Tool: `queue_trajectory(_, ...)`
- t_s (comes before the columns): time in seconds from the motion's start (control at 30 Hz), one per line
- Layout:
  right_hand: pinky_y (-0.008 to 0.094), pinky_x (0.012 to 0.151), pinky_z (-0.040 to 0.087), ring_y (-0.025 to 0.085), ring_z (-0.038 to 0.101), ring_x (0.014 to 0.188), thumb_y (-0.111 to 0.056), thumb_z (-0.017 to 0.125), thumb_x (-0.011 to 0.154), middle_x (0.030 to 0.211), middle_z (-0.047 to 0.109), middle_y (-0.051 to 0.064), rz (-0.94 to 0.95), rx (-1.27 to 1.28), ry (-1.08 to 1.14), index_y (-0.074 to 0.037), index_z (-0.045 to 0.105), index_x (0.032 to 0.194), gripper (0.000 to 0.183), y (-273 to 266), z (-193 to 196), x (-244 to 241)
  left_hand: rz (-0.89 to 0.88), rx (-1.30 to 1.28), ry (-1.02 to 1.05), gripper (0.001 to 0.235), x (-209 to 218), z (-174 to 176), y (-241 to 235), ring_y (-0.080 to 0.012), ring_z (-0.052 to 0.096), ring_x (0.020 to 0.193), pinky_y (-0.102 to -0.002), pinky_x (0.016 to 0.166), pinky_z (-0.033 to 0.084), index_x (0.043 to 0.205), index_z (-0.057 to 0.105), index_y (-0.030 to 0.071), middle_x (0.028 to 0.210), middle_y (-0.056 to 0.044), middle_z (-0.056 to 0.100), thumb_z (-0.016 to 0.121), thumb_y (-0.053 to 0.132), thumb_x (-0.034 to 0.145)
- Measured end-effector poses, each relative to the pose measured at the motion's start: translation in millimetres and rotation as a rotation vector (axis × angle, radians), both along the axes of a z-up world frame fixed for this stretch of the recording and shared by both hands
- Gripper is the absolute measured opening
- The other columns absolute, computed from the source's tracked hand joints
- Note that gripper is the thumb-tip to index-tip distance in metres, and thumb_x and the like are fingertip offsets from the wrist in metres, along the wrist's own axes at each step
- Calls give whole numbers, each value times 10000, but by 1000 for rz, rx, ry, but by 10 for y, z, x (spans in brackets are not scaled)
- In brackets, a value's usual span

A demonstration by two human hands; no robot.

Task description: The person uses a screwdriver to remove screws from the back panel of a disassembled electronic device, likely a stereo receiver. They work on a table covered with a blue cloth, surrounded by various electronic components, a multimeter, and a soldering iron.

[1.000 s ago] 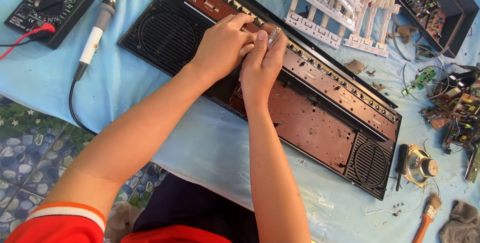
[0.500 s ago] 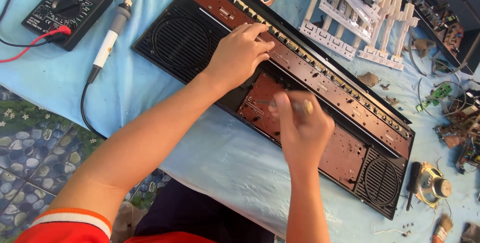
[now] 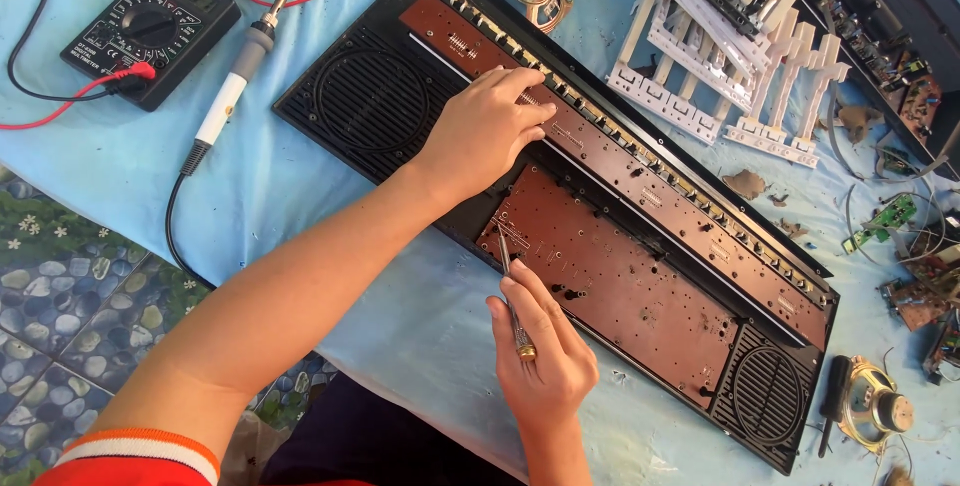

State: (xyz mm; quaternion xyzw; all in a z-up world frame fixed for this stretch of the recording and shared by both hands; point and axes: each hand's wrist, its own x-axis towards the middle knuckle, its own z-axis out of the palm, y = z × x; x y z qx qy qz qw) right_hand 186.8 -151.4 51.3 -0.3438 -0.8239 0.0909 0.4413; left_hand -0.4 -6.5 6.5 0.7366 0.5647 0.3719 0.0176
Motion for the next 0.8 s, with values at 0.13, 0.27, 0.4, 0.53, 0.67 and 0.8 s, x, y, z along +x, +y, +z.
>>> queue_trajectory(0.13,262,797,668,213,795,911,-6,768,905,1080,763,176,-27,57,-32,26,729,992,101,5,-22,-25,0,14,-3,233,0,-11,12,-340,601,1118,-445,945,529,1166,771,96,1330,-152,623,734,130,938)
queue_trajectory(0.27,272,802,675,238,795,907,15,766,902,1079,755,186,-8,116,-56,44,733,975,85,8,-43,-41,7,9,6,248,0,-15,7,-325,597,1130,-438,944,538,1180,773,97,1332,-147,623,738,141,938)
queue_trajectory(0.4,265,801,669,240,799,926,3,770,904,1090,757,187,-12,122,-63,42,741,983,93,23,-55,-36,7,24,-2,239,2,-4,6,-335,604,1125,-439,954,532,1167,779,100,1326,-147,626,749,149,935)
queue_trajectory(0.53,253,771,662,224,797,913,-4,774,907,1100,756,181,-18,114,-75,36,736,989,98,17,-47,-60,6,22,-1,231,0,2,-4,-324,601,1119,-431,951,530,1158,778,95,1325,-155,628,745,140,934)
queue_trajectory(0.67,260,789,655,230,796,921,-11,770,916,1083,759,159,-21,151,-101,22,733,983,84,34,-48,-52,13,17,5,249,14,5,3,-327,602,1114,-439,940,539,1177,773,94,1329,-144,622,745,140,935)
queue_trajectory(0.8,290,849,652,253,790,952,23,743,926,1070,755,156,13,148,-119,44,717,979,63,47,-21,-68,-3,10,-31,233,9,22,-5,-321,600,1123,-449,928,544,1161,773,89,1336,-128,614,746,125,932)
